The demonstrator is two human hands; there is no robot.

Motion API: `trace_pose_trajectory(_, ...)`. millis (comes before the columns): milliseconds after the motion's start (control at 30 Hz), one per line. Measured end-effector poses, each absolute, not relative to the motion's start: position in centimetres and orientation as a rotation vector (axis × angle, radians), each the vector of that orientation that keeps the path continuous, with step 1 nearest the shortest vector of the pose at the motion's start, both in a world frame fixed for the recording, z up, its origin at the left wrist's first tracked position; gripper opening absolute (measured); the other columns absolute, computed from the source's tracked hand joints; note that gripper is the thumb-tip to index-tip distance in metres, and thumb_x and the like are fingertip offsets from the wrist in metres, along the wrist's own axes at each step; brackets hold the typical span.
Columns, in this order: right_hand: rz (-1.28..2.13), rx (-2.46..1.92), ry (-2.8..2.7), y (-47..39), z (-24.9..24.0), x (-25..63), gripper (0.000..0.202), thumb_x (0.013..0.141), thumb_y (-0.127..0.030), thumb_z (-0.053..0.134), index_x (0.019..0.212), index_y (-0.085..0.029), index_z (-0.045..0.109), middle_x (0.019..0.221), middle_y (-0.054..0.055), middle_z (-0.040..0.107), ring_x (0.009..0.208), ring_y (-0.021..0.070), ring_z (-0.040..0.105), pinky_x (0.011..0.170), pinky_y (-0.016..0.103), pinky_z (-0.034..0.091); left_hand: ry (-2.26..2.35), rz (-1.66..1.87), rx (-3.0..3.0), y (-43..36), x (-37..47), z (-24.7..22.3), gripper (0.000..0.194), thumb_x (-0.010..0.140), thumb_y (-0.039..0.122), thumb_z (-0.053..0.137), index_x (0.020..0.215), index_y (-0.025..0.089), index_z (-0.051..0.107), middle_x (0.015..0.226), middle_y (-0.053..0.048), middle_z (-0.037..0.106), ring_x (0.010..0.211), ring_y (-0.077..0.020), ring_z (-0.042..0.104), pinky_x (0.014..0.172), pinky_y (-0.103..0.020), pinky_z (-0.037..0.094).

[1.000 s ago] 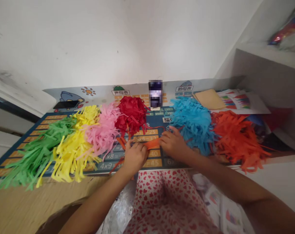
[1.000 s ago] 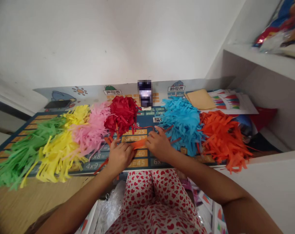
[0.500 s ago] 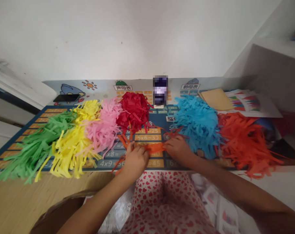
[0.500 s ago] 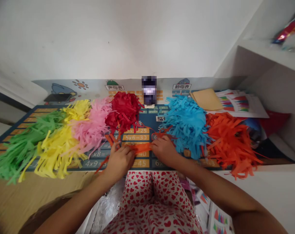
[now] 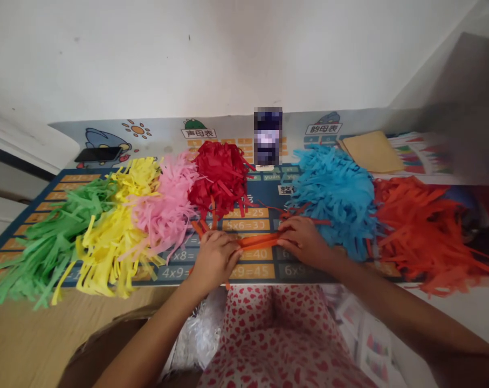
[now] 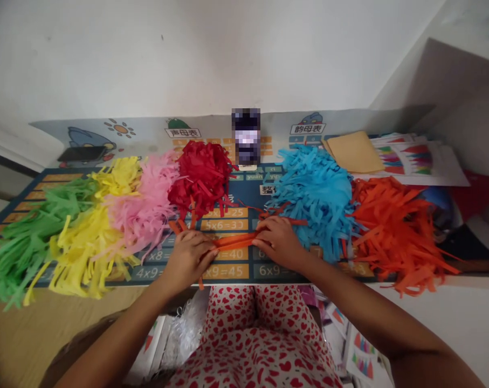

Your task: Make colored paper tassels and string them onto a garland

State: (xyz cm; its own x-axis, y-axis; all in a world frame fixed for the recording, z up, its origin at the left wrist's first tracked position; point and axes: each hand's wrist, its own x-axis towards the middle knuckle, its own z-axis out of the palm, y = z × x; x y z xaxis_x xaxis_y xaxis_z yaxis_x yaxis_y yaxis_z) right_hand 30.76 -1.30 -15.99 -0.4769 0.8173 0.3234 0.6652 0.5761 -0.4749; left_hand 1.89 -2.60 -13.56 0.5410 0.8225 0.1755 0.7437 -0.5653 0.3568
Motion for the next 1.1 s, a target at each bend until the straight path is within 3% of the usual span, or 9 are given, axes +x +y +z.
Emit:
trace_pose_trajectory(267,0.395,-1.403,-2.252,0.1,-16.3,29.9,0.023,0.085,-0.028,0.069,0.065,-0.018,0.066,0.086,0.006,0.066,0.087,0.0211,0.054,0.076,0.035,0.038,1.613,0.226,2.406,-1.2,3.0,-13.5,0.027,0.094,0.032,0.053,0.078,0.021,0.072,0.084,-0.005,0.070,0.088,-0.0264,0.059,0.079,-0.040,0.035)
trace_pose_trajectory(700,0.353,-1.461,-2.225,0.0,-16.6,29.6,0.022,0.081,-0.028,0.073,0.065,-0.018,0.062,0.089,0.007,0.067,0.088,0.0223,0.056,0.080,0.036,0.040,1.670,0.073,2.466,-0.6,3.6,-13.2,0.025,0.092,0.037,0.059,0.075,0.021,0.070,0.078,-0.004,0.070,0.083,-0.0257,0.061,0.075,-0.040,0.034)
trace_pose_trajectory(800,0.129,-1.432,-2.221,-0.4,-16.4,29.5,0.011,0.081,-0.028,0.074,0.082,-0.019,0.068,0.101,0.007,0.069,0.101,0.0255,0.057,0.088,0.041,0.039,1.674,0.191,2.603,-0.7,3.4,-13.4,0.016,0.090,0.035,0.063,0.091,0.020,0.069,0.090,-0.007,0.071,0.090,-0.0265,0.060,0.079,-0.041,0.036)
trace_pose_trajectory(900,-0.102,-1.179,-2.331,-1.1,-15.6,29.5,0.008,0.088,-0.019,0.063,0.089,-0.024,0.069,0.110,0.003,0.070,0.117,0.0256,0.053,0.107,0.050,0.027,1.291,0.257,2.981,-0.8,3.3,-13.4,0.016,0.092,0.025,0.061,0.107,0.020,0.067,0.102,-0.007,0.071,0.097,-0.0252,0.057,0.087,-0.041,0.037)
trace_pose_trajectory(1000,-0.122,-0.954,-2.534,-1.6,-14.7,29.6,0.010,0.089,-0.020,0.060,0.090,-0.023,0.069,0.109,0.001,0.071,0.123,0.0251,0.051,0.117,0.055,0.014,0.946,0.232,3.194,-1.1,3.6,-13.0,0.019,0.094,0.018,0.058,0.111,0.018,0.066,0.104,-0.006,0.072,0.094,-0.0220,0.057,0.091,-0.040,0.036)
trace_pose_trajectory(1100,-0.191,-0.861,-2.661,-1.4,-14.5,29.5,0.010,0.090,-0.026,0.060,0.091,-0.021,0.069,0.110,0.004,0.070,0.126,0.0263,0.049,0.118,0.057,0.014,0.965,0.205,3.222,-1.6,4.3,-12.4,0.017,0.095,0.023,0.055,0.102,0.016,0.069,0.098,-0.006,0.072,0.092,-0.0235,0.058,0.096,-0.045,0.034)
